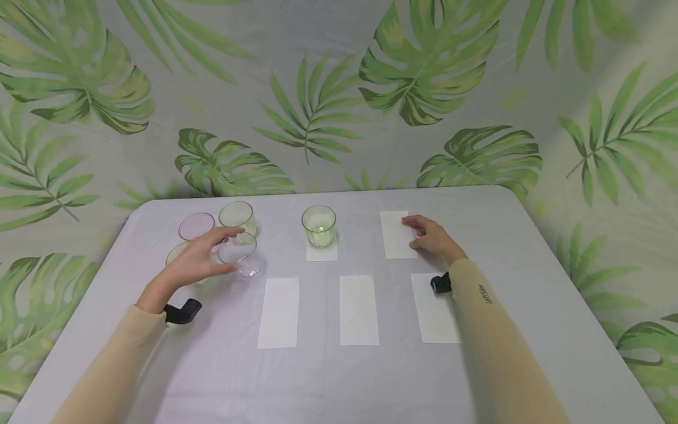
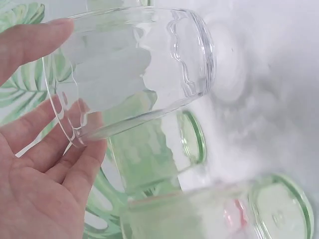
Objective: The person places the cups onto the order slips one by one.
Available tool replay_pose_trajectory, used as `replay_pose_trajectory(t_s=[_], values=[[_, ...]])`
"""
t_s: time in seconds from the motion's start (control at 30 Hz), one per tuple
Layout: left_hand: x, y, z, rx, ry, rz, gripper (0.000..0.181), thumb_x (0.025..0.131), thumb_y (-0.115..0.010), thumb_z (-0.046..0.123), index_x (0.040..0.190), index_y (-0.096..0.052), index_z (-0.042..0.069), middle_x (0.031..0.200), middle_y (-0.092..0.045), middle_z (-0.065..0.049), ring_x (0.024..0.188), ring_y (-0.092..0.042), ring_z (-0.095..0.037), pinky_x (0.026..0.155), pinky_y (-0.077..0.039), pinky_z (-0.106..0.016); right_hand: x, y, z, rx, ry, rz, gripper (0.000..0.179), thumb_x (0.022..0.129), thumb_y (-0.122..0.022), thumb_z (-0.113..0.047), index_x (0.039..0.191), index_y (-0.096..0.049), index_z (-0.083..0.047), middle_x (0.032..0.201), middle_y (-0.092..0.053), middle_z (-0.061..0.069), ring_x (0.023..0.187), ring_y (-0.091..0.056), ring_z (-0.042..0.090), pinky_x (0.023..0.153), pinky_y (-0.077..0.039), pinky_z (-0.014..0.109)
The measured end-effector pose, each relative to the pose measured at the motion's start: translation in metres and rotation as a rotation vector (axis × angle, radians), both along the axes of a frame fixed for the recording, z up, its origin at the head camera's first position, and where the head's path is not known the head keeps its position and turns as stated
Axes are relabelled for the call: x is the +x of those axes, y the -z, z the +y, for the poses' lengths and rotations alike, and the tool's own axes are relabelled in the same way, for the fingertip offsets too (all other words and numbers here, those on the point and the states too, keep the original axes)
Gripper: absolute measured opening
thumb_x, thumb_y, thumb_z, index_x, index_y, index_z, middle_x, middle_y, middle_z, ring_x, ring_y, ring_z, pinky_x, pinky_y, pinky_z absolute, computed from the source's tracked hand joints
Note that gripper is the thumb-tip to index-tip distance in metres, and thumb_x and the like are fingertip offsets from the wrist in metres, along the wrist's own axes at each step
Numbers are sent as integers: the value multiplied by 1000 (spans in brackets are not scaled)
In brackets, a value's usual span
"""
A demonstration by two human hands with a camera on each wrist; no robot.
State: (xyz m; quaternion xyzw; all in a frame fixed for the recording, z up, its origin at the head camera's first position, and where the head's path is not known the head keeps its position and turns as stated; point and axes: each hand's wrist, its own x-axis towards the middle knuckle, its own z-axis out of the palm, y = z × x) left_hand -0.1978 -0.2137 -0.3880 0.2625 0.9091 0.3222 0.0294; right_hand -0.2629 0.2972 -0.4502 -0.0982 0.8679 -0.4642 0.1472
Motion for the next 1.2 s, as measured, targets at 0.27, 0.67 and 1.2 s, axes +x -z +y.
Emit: replay_pose_trajectory(t_s=[0.27, 0.67, 1.2], values=[[5, -3, 25, 95, 60, 21, 68, 78, -78, 11, 138, -47, 3, 137, -48, -14, 118, -48, -38, 97, -41, -53, 2, -3, -1, -14, -4, -4, 62, 85, -60, 13, 142, -35, 7, 148, -30, 27, 138, -22, 40, 113, -22, 50], [0, -4, 66, 156, 147, 35, 68, 78, -79, 12, 137, -48, 3, 137, -49, -12, 116, -50, -33, 96, -44, -49, 2, -2, 0, 2, -4, -7, 62, 87, -60, 10, 143, -35, 5, 149, -29, 25, 138, -22, 40, 113, -22, 51], [-15, -6, 139, 192, 264, 48, 69, 77, -80, 13, 137, -48, 2, 136, -50, -12, 121, -48, -33, 101, -42, -41, 4, -4, -1, 15, 16, -11, 61, 86, -58, 12, 143, -35, 5, 150, -29, 25, 138, -23, 40, 113, -22, 50]])
